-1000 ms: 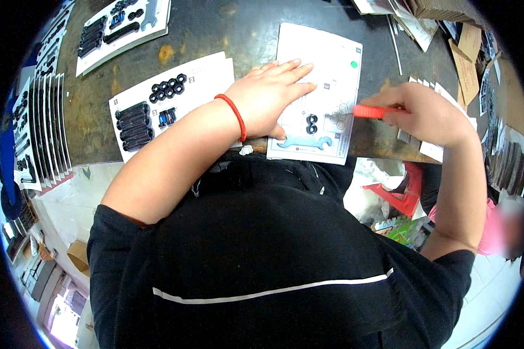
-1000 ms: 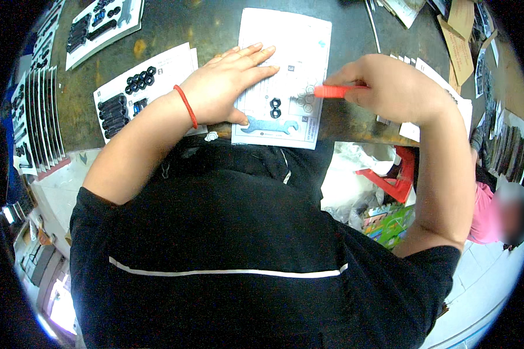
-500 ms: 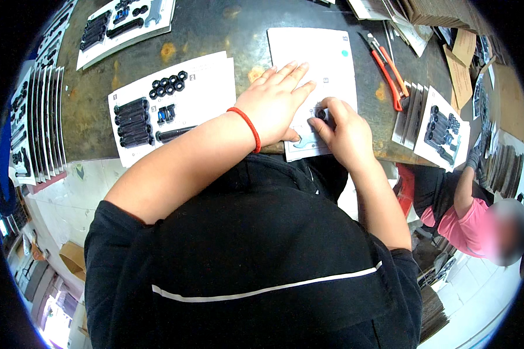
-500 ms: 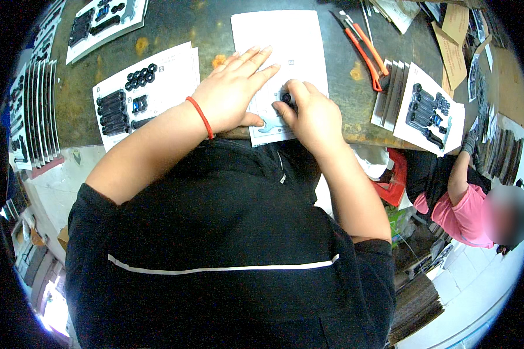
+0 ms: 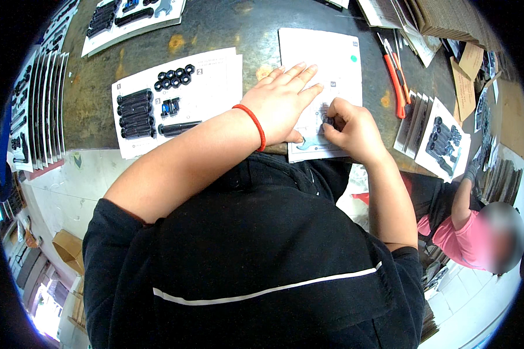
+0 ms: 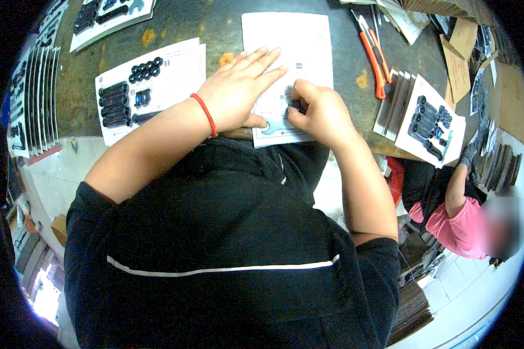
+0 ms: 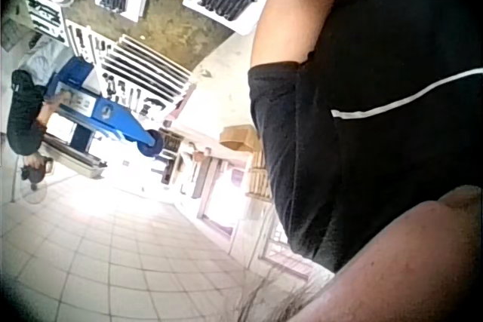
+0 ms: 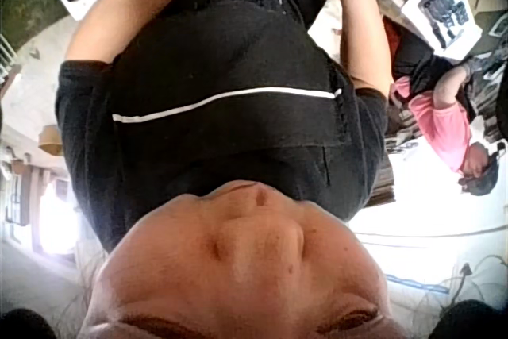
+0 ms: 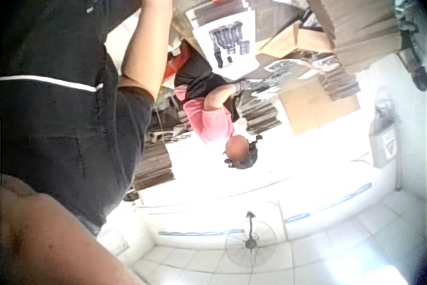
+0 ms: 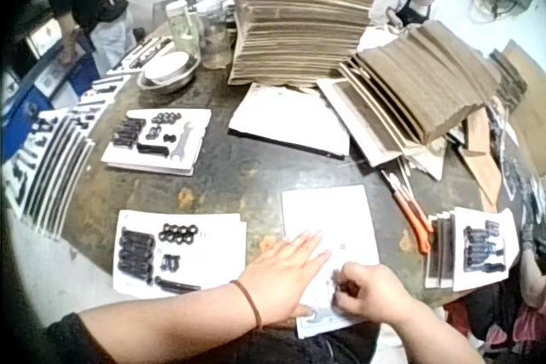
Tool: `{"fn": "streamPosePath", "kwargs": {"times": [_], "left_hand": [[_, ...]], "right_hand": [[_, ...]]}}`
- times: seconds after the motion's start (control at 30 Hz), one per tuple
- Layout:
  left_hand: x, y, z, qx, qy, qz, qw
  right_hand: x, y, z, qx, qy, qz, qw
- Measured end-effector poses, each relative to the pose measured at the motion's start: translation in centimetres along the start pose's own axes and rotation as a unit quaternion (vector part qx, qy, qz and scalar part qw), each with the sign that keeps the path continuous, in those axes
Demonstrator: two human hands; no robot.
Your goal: The person assembles small mechanical parts on a workbench. They use a utility knife to cut open packaging and place cylindrical and circular components onto a printed layout sheet, then stack the completed sheets.
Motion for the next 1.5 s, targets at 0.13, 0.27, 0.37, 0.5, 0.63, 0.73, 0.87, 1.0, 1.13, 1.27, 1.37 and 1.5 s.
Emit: {"fn": "streamPosePath", "kwargs": {"times": [0.13,0.27,0.37,0.5,0.63,0.73,0.87,1.0,1.13,1.27,1.37,1.5], "left_hand": [[0.1,0.0,-0.1,0.0,-0.006,0.002,1.0],[0.2,-0.3,0.1,-0.006,-0.013,-0.006,1.0],[-0.1,-1.6,-0.8,-0.084,-0.025,0.022,0.996],[0.6,-9.3,-2.9,-0.195,-0.093,0.045,0.975],[3.3,-17.2,-3.8,-0.274,-0.102,0.019,0.956],[5.0,-20.5,-4.2,-0.316,-0.109,-0.063,0.94],[6.5,-22.6,-3.6,-0.365,-0.103,-0.102,0.92],[7.5,-22.8,-3.2,-0.364,-0.116,-0.116,0.917],[7.6,-21.9,-3.6,-0.366,-0.12,-0.097,0.918],[7.1,-21.0,-3.5,-0.38,-0.085,-0.076,0.918],[6.6,-20.0,-3.9,-0.358,-0.027,-0.109,0.927],[6.8,-19.2,-3.3,-0.298,0.007,-0.152,0.942]], "right_hand": [[-0.3,-1.5,-1.9,-0.031,-0.052,0.011,0.998],[0.5,-3.7,-4.7,-0.149,0.018,0.044,0.988],[2.3,-3.4,-3.5,-0.186,0.087,-0.013,0.979],[6.5,1.2,0.4,-0.177,0.104,-0.118,0.971],[14.2,6.2,4.9,-0.065,-0.034,-0.249,0.966],[16.7,9.2,7.8,-0.042,-0.098,-0.296,0.949],[16.8,9.6,8.3,0.018,-0.06,-0.24,0.969],[15.3,9.0,8.5,0.018,-0.043,-0.201,0.979],[15.7,8.8,8.5,-0.027,-0.051,-0.205,0.977],[14.8,8.6,8.1,-0.039,-0.016,-0.207,0.977],[13.4,7.3,6.1,-0.082,-0.005,-0.183,0.98],[8.8,4.7,3.1,-0.149,0.071,-0.092,0.982]]}}
Point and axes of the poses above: each hand's wrist, its own y-axis towards the middle knuckle, its own z-axis out of the palm, x = y × z, the point moved 4 cm from there along y, towards the middle knuckle, and after that the axes turned 5 degrees about x, right-handed, at the moved point
